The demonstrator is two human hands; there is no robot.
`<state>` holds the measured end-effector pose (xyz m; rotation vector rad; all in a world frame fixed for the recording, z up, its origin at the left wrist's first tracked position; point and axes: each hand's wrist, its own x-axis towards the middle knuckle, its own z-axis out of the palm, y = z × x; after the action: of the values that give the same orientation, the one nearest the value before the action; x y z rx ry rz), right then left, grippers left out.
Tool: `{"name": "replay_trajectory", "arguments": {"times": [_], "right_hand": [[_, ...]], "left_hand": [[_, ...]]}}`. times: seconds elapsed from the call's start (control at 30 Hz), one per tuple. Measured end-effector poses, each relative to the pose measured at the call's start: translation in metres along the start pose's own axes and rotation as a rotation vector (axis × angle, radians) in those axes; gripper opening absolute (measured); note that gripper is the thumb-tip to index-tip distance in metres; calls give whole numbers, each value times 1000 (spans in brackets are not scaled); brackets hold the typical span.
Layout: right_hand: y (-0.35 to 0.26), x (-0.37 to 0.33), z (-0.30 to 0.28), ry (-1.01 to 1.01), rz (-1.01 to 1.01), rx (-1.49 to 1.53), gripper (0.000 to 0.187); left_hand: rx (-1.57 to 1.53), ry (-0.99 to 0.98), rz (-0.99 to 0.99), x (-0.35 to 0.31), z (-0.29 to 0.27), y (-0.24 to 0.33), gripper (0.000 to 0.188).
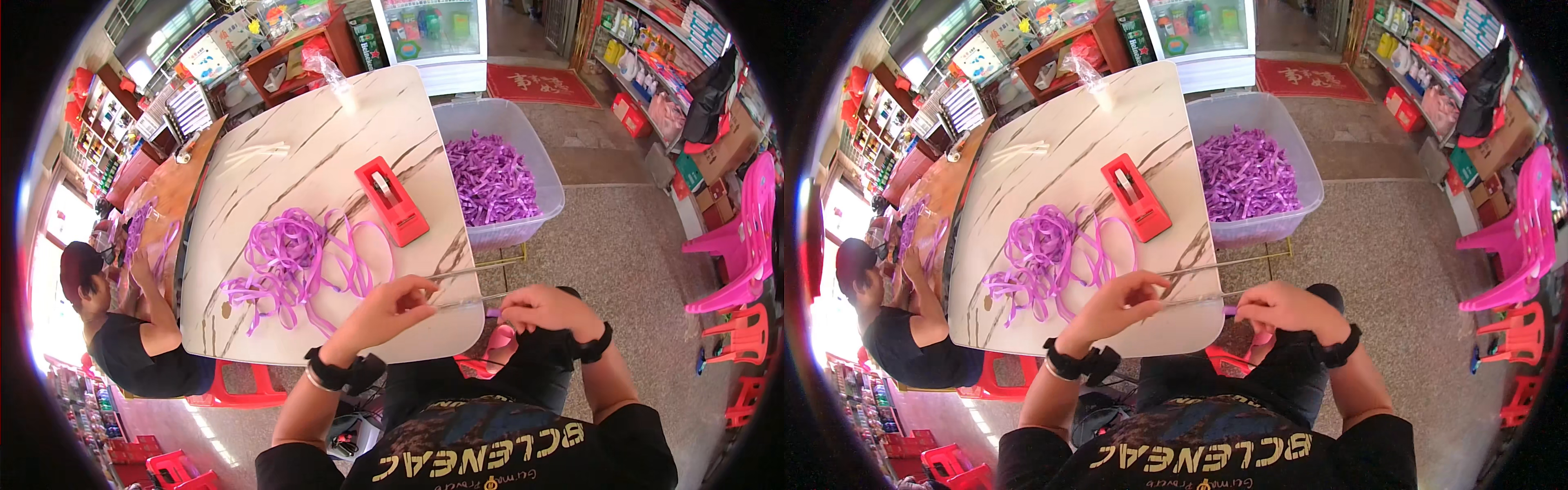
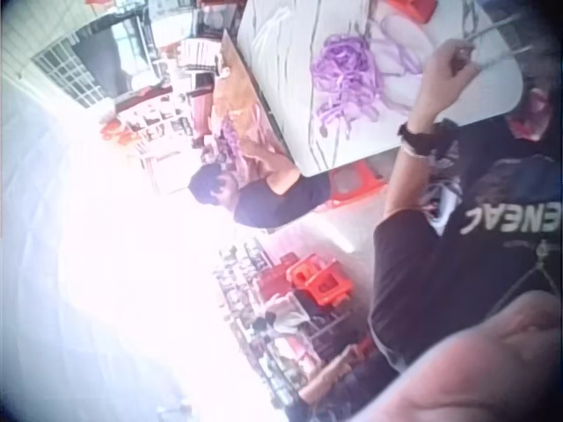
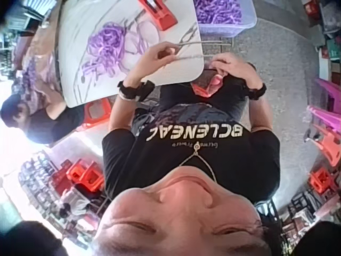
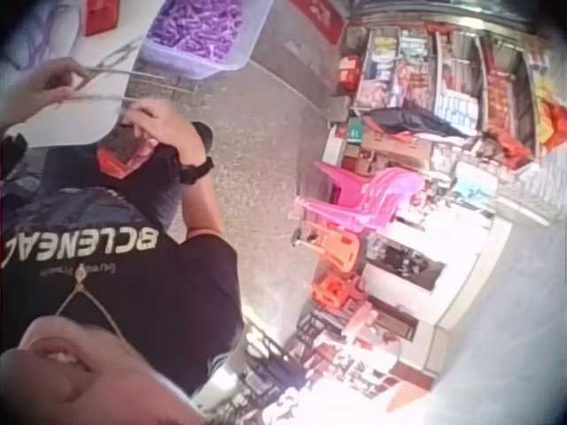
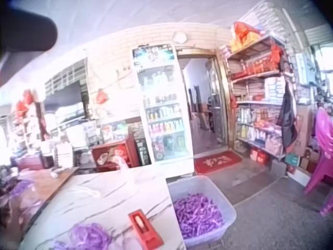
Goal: Stretching and measuring purple plastic loops against markings on a workspace table.
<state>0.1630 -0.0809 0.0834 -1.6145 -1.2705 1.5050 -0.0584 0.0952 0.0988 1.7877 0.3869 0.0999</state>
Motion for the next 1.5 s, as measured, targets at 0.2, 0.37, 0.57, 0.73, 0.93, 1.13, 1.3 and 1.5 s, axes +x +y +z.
{"name": "replay_trajectory", "arguments": {"times": [0.2, 0.37, 0.57, 0.73, 0.93, 1.13, 1.3, 1.5], "right_hand": [[2, 34, -71, 479, -170, -26, 34], [2, 53, -84, 857, -414, -6, 48], [-5, 8, -58, 482, -219, 196, 33], [3, -13, -14, 110, -144, 138, 28], [13, -22, 1, -161, -121, 73, 26], [37, -38, -56, 120, -15, 115, 25], [56, 15, -163, 567, -39, 108, 22], [137, 158, -273, 510, -15, 174, 21]], "left_hand": [[7, 239, -117, -31, -32, -9, 25], [132, 478, -115, -42, -57, -26, 17], [439, 610, -119, -46, -78, -52, 21], [615, 451, -99, -33, -64, -47, 28], [802, 338, -150, -27, -56, -47, 33], [807, 702, 116, -33, -13, -30, 32], [663, 673, 163, -32, 34, -43, 38], [693, 675, 73, -26, 44, -52, 42]]}}
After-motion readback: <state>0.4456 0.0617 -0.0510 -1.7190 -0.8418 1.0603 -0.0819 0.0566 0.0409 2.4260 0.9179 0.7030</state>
